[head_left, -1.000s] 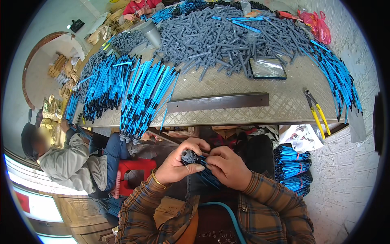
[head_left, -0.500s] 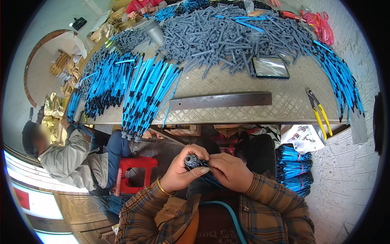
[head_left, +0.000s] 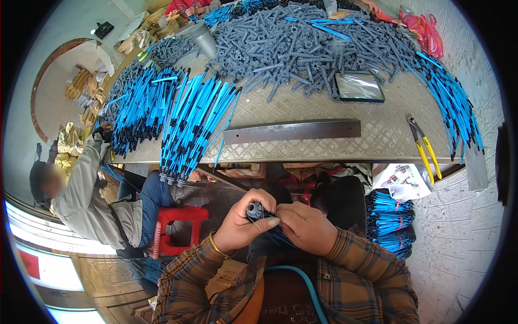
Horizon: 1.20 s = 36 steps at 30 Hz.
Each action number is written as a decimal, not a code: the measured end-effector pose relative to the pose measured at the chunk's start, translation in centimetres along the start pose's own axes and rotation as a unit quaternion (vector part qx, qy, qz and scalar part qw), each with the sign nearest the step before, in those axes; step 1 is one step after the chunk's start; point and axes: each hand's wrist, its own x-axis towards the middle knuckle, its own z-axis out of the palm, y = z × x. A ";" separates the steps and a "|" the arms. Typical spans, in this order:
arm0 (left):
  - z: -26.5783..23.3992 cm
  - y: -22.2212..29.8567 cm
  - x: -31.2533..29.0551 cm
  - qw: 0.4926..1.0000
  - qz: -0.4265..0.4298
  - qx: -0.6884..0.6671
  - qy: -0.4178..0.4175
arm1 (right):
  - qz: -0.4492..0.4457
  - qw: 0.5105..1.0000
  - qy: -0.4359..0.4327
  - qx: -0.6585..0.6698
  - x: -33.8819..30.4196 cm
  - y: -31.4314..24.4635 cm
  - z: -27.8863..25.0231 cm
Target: The person assembles and bundles blue plastic slats using pliers and a tying cord.
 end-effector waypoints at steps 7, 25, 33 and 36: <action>0.7 0.4 0.6 0.999 -0.014 0.012 0.028 | 0.013 1.000 0.015 -0.002 -0.1 0.0 0.0; 1.2 -0.1 0.6 0.998 -0.028 0.006 0.057 | 0.018 1.000 0.023 0.001 -0.3 0.3 0.0; 0.9 -0.1 0.8 0.999 -0.022 0.023 0.035 | 0.019 0.999 0.028 0.006 -0.3 0.4 0.2; 1.0 -0.1 0.9 0.999 -0.028 -0.009 0.038 | 0.020 0.999 0.028 0.009 -0.3 0.5 0.2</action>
